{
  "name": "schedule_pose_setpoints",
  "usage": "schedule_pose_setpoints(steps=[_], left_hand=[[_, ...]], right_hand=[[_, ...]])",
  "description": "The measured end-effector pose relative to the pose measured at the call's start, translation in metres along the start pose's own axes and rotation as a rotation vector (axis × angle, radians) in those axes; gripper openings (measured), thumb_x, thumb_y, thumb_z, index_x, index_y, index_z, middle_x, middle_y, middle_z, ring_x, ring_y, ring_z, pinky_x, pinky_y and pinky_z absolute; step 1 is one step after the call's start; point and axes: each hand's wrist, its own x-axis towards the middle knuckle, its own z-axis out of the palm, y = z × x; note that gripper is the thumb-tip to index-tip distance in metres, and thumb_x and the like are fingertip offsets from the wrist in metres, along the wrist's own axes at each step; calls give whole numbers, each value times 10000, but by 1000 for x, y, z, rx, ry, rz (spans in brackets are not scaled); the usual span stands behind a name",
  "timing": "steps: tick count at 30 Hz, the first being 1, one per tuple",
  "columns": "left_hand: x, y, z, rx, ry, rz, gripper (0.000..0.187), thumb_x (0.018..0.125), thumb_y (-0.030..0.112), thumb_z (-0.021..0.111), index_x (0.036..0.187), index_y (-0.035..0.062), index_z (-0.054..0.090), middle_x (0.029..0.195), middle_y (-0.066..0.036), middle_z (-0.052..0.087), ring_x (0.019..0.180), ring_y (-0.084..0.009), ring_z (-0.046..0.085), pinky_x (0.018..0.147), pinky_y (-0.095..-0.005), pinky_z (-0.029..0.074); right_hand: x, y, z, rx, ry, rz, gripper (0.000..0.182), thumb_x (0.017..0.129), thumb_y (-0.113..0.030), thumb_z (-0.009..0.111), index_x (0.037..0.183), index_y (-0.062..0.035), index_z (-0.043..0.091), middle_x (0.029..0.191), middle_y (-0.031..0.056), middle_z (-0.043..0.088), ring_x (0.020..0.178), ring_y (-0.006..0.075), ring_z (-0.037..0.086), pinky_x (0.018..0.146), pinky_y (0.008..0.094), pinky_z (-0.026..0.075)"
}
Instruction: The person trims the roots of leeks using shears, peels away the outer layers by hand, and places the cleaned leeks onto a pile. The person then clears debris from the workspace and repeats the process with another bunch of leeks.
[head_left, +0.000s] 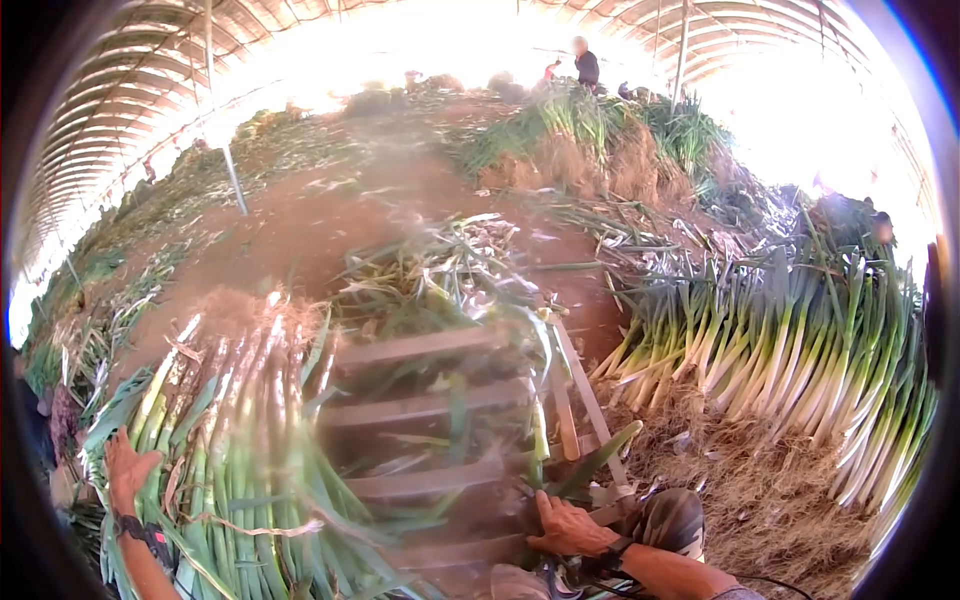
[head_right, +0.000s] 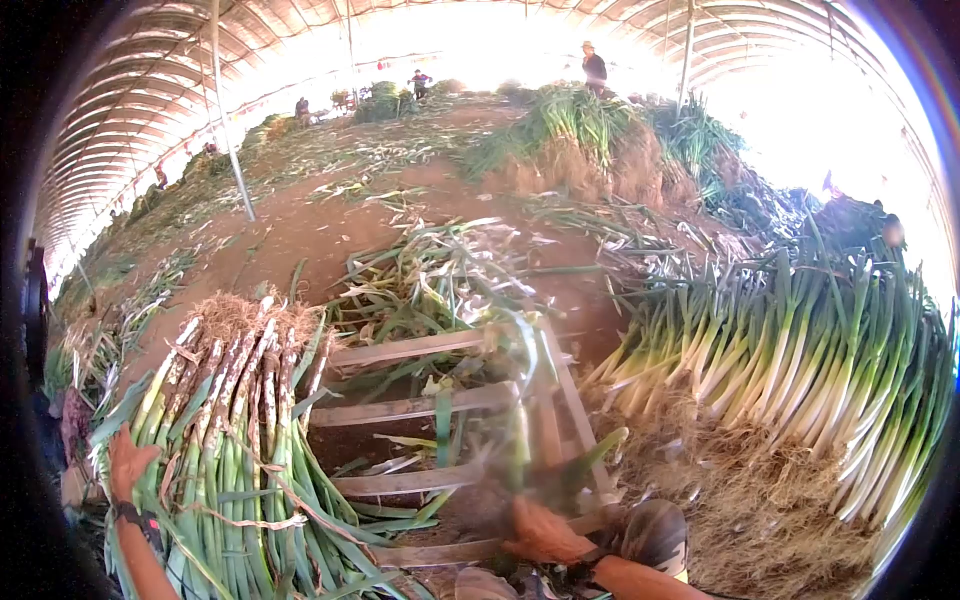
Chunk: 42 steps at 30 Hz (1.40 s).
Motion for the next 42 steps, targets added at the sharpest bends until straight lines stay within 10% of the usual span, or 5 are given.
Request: schedule_pose_setpoints(steps=[8,12,29,32,42], left_hand=[[18,-2,5,-140,-59,-33,853,630,439,888,1193,-137,606,1230,-351,606,1166,-453,582,994,-460,464],[6,-5,21,-464,-89,-20,862,644,416,882,1218,-148,572,1239,-319,609,1144,-434,593,997,-451,457],[-32,59,0,-118,35,-75,812,649,461,845,1193,-110,650,1280,-332,625,1217,-439,603,1048,-450,485],[-61,83,-18,-89,31,31,801,634,460,860,1142,-128,666,1166,-335,676,1090,-441,676,958,-453,534],[-102,139,-49,-261,24,-8,696,641,298,799,1161,-131,623,1178,-337,666,1124,-451,654,987,-474,516]], right_hand=[[2,-11,-4,-83,-20,26,692,897,-367,755,1278,38,344,1122,316,585,1069,483,600,913,559,512],[3,-12,-3,-83,-18,9,790,885,-398,748,1336,85,314,1153,341,566,1085,504,587,921,551,502],[8,-16,7,-62,-45,28,1083,868,-597,695,1460,182,232,1253,411,537,1150,535,588,983,521,498],[-1,-29,4,-75,68,23,609,871,-326,786,1167,44,404,1065,318,631,1016,480,657,857,528,551],[2,-22,8,-79,-2,43,781,870,-433,757,1268,94,340,1145,374,592,1078,516,622,906,524,531]])
